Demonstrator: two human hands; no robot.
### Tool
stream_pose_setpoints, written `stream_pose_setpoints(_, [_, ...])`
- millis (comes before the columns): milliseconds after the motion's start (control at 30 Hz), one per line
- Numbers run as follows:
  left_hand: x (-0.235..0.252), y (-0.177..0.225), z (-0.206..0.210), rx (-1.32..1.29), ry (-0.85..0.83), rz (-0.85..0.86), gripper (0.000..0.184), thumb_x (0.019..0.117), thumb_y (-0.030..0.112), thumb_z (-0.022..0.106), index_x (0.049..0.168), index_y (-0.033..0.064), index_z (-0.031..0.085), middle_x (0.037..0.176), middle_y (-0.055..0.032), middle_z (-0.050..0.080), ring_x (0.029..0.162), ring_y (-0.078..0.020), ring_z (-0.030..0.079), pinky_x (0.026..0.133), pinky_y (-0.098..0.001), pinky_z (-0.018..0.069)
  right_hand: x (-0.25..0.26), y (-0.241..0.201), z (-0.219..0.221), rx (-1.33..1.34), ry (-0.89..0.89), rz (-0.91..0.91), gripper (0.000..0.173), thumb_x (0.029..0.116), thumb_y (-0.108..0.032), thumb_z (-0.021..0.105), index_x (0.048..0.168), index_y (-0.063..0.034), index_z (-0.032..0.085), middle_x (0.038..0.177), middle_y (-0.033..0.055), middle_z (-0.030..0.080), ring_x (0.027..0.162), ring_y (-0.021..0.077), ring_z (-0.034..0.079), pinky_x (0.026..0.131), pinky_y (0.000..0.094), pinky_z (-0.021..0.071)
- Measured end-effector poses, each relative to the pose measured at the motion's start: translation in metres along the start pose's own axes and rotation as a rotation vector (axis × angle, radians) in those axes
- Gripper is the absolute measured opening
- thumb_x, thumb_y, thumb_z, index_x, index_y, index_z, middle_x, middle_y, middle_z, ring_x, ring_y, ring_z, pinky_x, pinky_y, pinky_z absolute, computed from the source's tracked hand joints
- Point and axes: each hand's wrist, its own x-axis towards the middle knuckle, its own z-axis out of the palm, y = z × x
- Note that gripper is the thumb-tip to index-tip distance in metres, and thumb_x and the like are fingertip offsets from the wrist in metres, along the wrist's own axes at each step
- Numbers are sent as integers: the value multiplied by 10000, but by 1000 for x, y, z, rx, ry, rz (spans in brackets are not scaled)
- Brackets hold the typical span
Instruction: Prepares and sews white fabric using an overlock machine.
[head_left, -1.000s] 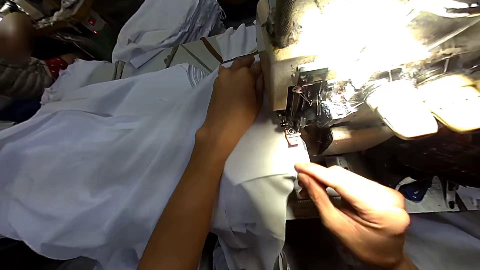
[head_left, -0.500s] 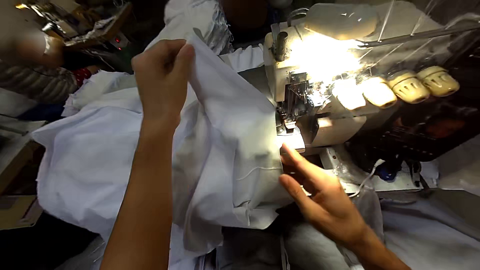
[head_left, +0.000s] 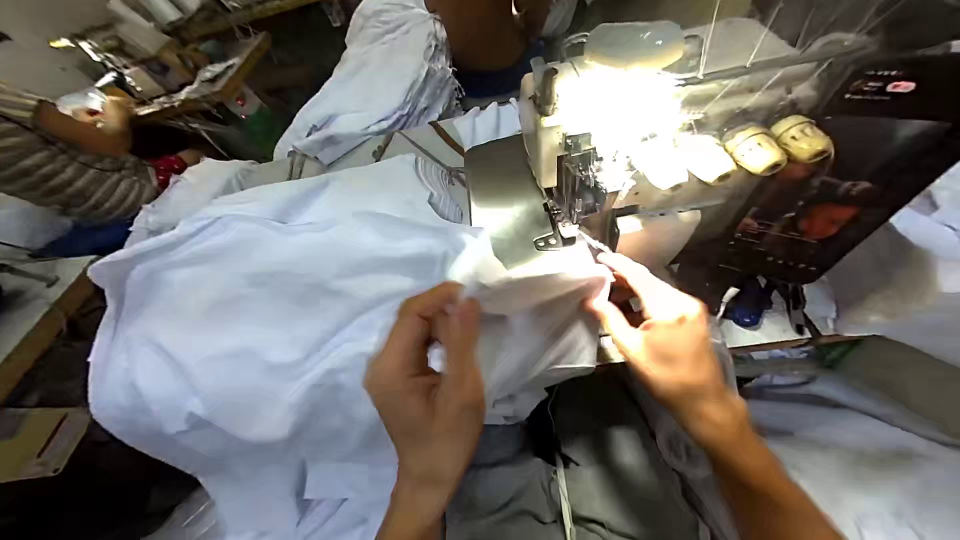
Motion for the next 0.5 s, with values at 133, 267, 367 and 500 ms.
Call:
stream_pose_setpoints(133, [103,16,9,-93,429,333,181,1071,26,419,1191,-72,511,1018,-43,618,966,-113,637,898,-320,552,-59,-39,38,31,-1,-17,378,901,-214,709,1202,16,703,915,96,758,697,205,709,587,376,585])
stream_pose_setpoints(267, [206,-37,63,221,-70,468,195,1030,85,444,1019,-39,594,907,-67,627,870,-92,617,821,-305,509,-55,-42,47,626,-129,213,143,946,-200,706,890,-85,772,737,-57,699,649,-42,605,609,135,512])
stream_pose_setpoints(367, [195,-75,82,544,-918,187,637,1075,311,424,1619,48,224,1599,-179,395,1512,-327,331,1183,-739,118,-24,-39,36,947,-92,435,83,946,-113,691,884,-82,736,723,-100,671,604,-74,568,561,109,489])
stream_pose_setpoints(500, [152,-111,96,625,-919,182,577,1094,419,247,1580,155,414,1656,-91,343,1568,-335,195,1157,-771,-5,-15,-23,36,905,-69,352,94,968,-151,675,902,-116,731,763,-120,676,636,-84,580,576,90,494])
